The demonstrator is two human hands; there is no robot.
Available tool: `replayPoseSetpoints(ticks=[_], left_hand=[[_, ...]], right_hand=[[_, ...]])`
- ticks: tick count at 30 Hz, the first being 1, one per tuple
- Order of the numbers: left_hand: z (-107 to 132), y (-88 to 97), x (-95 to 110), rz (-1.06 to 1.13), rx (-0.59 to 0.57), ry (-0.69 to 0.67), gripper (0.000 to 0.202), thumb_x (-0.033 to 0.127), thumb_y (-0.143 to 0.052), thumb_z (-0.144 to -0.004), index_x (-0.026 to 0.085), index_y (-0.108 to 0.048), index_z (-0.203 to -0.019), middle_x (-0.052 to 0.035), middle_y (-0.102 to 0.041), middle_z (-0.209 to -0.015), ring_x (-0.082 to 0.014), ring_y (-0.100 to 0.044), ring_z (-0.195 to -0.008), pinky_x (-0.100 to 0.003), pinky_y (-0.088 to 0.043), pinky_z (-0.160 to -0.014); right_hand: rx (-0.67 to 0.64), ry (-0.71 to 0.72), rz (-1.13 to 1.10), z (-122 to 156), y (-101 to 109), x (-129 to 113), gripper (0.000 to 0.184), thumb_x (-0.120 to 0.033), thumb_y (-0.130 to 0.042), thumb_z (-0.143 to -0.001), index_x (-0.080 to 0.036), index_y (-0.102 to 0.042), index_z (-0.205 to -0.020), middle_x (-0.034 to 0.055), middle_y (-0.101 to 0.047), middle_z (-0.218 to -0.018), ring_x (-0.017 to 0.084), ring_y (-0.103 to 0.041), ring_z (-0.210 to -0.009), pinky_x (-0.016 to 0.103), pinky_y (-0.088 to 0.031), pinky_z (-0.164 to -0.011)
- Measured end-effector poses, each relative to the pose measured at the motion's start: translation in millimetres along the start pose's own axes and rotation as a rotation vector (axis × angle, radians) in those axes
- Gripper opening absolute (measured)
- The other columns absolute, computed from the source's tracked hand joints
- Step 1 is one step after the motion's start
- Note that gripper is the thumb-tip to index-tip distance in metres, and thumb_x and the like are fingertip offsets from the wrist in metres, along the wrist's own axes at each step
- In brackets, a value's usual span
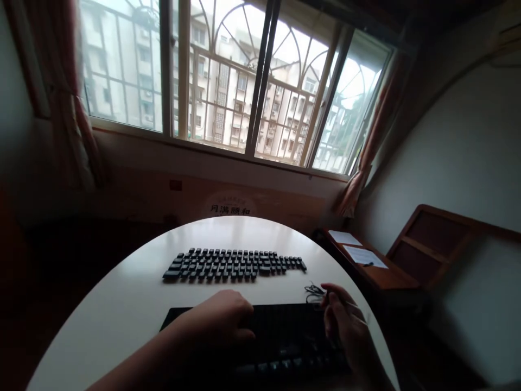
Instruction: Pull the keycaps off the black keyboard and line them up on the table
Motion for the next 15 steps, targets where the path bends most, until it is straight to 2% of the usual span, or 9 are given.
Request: replayPoseSetpoints(ticks=[3,6,8,15], left_hand=[[-2.1,-2.6,-3.9,-0.014,0.055,0.001,0.017,0.039,-0.074,-0.075,0.023,-0.069,-0.071,-0.0019,-0.07,-0.071,-0.021,-0.063,-0.065,-0.029,-0.034,-0.054],[-6.3,-4.7,-8.2,-0.03,0.098,0.022,0.014,0.036,-0.071,-0.074,0.023,-0.069,-0.069,-0.0035,-0.071,-0.071,-0.0246,-0.066,-0.068,-0.03,-0.035,-0.055],[-9.7,-9.6,-9.1,-0.01,0.078,0.005,0.013,0.035,-0.071,-0.073,0.023,-0.07,-0.069,-0.0046,-0.072,-0.07,-0.0261,-0.067,-0.068,-0.031,-0.036,-0.054],[-13.5,-11.2,-11.8,0.039,0.174,-0.011,0.009,0.031,-0.07,-0.072,0.023,-0.071,-0.066,-0.0049,-0.07,-0.065,-0.026,-0.065,-0.062,-0.032,-0.039,-0.054]], right_hand=[[-0.023,0.026,0.051,3.0,-2.7,8.3,0.049,-0.06,-0.06,-0.088,-0.018,-0.064,-0.114,0.0023,-0.062,-0.075,0.009,-0.047,-0.041,0.019,-0.036,-0.033],[-0.033,0.097,0.138,7.9,-6.3,6.0,0.044,-0.057,-0.056,-0.092,-0.02,-0.067,-0.113,0.0042,-0.063,-0.078,0.01,-0.05,-0.047,0.02,-0.04,-0.037],[-0.038,0.174,0.217,10.9,-9.1,0.1,0.039,-0.053,-0.057,-0.093,-0.02,-0.07,-0.11,0.0051,-0.064,-0.078,0.013,-0.053,-0.051,0.023,-0.044,-0.041],[-0.02,0.362,0.414,16.2,-11.2,-22.5,0.031,-0.044,-0.055,-0.095,-0.021,-0.071,-0.109,0.0065,-0.066,-0.083,0.016,-0.057,-0.06,0.027,-0.049,-0.051]])
Point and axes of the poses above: each hand's wrist, its own z-axis away from the middle knuckle, its own y-axis out of the back of the hand, x = y × z, the point moved 7 cm from there along -z, towards the middle knuckle
